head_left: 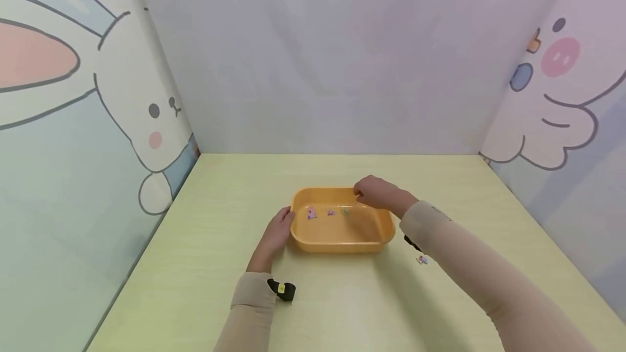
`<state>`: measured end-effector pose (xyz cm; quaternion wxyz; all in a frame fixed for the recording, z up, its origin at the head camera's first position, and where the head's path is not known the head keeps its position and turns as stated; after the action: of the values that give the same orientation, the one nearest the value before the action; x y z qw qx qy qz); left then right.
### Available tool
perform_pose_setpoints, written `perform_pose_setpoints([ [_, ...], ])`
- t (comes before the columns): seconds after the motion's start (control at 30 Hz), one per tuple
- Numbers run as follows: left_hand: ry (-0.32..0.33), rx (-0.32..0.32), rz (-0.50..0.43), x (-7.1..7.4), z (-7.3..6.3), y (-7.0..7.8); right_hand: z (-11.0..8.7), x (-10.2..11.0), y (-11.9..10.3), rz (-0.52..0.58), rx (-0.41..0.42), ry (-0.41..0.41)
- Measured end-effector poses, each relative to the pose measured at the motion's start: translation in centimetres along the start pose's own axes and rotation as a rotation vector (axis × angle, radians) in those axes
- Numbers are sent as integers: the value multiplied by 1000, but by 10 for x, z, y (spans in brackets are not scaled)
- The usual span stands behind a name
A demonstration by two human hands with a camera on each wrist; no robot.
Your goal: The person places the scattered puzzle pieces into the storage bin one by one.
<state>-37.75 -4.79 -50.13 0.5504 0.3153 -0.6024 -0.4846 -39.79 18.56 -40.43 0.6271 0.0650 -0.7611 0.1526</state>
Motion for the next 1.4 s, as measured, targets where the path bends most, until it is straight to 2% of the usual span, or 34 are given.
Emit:
perform_pose_setpoints([
  [0.13, -2, 11, 3, 2, -1, 0, -7, 9, 11, 10, -36, 26],
  [0.23, -3, 19, 2, 3, -1, 1, -14, 15, 24, 41, -92, 25],
  [0.37, -2, 23, 0, 4, -1, 0, -23, 20, 44, 80, -163, 36],
  [0.5, -4, 23, 2, 3, -1, 0, -34, 21, 66, 103, -197, 61],
  [0.9, -5, 31, -6, 2, -2, 1, -64, -2, 133, 162, -292, 65],
  [1.17, -8, 46, -3, 1, -2, -2, -75, -17, 167, 144, -325, 59],
  [1.4, -9, 39, -2, -2, -3, -1, -82, -31, 193, 144, -397, 40],
])
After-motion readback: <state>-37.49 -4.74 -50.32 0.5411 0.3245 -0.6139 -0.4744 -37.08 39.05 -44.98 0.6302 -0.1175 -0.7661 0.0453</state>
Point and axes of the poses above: each hand's wrist, its own z-axis towards the middle knuckle, its own x-axis out of the back of the hand, y = z × x, the point moved 7 cm from there along z, towards the middle knuckle, and after that the axes turned 12 degrees about -x, right-handed, at the moved point
